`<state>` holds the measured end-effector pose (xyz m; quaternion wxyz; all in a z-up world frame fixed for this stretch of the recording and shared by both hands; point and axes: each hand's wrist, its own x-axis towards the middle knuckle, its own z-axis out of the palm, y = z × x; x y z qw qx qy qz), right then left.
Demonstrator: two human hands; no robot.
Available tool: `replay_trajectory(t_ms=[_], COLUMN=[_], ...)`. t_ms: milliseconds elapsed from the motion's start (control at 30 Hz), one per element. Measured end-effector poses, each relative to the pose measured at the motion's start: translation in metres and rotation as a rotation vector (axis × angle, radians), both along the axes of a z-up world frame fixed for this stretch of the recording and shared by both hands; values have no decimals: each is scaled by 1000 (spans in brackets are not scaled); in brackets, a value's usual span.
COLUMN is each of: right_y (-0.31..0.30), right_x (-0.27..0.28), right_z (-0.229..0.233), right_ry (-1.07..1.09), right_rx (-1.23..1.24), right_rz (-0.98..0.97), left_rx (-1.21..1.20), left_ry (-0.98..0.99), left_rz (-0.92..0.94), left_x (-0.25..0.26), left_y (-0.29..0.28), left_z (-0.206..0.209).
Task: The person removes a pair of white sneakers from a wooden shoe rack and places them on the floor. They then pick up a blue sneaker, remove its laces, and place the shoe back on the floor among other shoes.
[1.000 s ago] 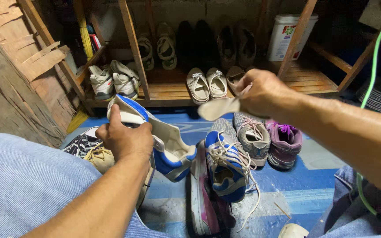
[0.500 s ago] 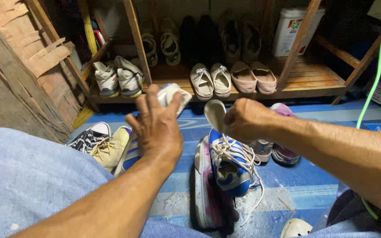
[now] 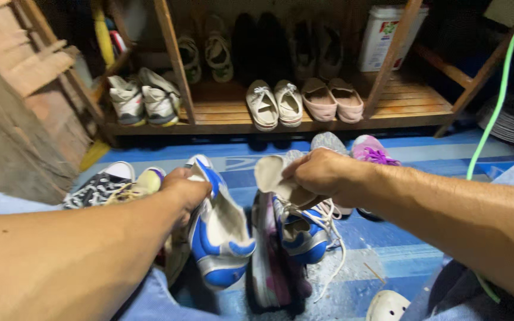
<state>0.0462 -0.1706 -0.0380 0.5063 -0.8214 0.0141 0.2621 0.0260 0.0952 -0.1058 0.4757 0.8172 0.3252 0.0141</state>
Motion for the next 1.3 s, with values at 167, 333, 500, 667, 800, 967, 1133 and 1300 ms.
replay_trajectory(t_ms=[167,333,500,667,800,967,1133,1300], right_y=[-1,0,7,10,13,20,30,42], right_x=[-13,-20,-30,-34,-33,-31,-32,-39], right_z=[0,-6,-11,-15,-23,-26,-27,-45], right_ry=[132,228,332,395,424,394,437,547], right_rx=[84,250,297,320,290,309,414,383], right_rz=[8,-10,-42,-53,-42,-84,-66,98], left_rx=[-72,-128,-193,-123,-379,-242,-457,-832], left_ry=[19,70,36,264,566,414,331,246], left_rz=[-23,-19,-42,-222,-391,-234,13,55], left_x=[9,28,41,44,26,13,13,29], left_y=[-5,-8,-6,-8,-22,-27,-5,5], left_z=[-14,-12,-22,-56,-101,-118,-87,-79])
